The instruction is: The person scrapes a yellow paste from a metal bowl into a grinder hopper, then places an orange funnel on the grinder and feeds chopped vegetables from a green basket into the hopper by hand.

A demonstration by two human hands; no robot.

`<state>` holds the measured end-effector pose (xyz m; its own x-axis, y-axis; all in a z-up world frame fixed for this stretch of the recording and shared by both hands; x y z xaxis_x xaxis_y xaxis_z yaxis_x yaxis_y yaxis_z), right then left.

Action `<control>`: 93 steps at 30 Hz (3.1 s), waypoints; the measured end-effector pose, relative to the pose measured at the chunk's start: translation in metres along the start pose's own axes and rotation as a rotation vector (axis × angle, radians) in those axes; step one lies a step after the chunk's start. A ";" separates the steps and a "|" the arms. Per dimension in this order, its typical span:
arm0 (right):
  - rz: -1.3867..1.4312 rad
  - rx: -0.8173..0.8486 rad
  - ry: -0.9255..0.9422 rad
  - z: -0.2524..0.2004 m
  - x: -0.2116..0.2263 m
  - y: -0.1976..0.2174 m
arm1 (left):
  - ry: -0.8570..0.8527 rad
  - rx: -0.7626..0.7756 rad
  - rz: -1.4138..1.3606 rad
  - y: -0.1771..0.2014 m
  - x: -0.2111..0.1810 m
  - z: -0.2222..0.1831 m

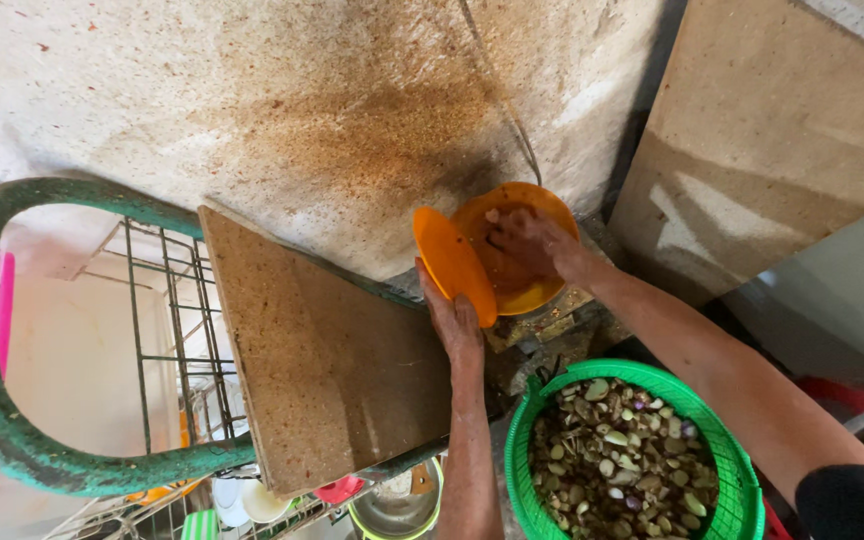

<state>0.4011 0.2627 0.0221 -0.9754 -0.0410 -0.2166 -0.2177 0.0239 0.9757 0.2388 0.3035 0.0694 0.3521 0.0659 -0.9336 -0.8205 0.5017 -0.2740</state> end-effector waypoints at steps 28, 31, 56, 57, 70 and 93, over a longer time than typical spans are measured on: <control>0.341 -0.289 -0.320 0.020 -0.053 -0.084 | -0.125 0.071 0.482 -0.016 -0.012 0.002; 0.291 -0.290 -0.389 0.013 -0.051 -0.094 | -0.126 0.086 0.466 -0.015 -0.013 0.000; 0.749 -0.312 -0.290 -0.093 -0.056 -0.050 | 0.045 0.173 0.359 -0.002 -0.045 -0.057; 0.900 -0.335 -0.293 -0.126 -0.043 -0.069 | 0.081 0.195 0.323 0.005 -0.050 -0.082; 0.177 0.249 -0.304 -0.288 0.207 -0.255 | 0.589 0.087 0.467 0.095 0.112 -0.382; 0.540 0.177 0.330 -0.280 0.298 -0.057 | 0.852 -0.466 -0.111 0.165 0.086 -0.501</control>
<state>0.1323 -0.0303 -0.0889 -0.8934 -0.2809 0.3507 0.2696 0.2895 0.9185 -0.0921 -0.0405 -0.1716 0.1451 -0.6988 -0.7005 -0.9625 0.0642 -0.2634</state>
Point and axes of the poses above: each hand's wrist, its own z-axis towards the middle knuckle, its own y-axis out of the back of the hand, x = y × z, the point moved 6 cm from there along z, towards the middle knuckle, and after that the axes turned 11 degrees about -z, right-handed, at the moved point
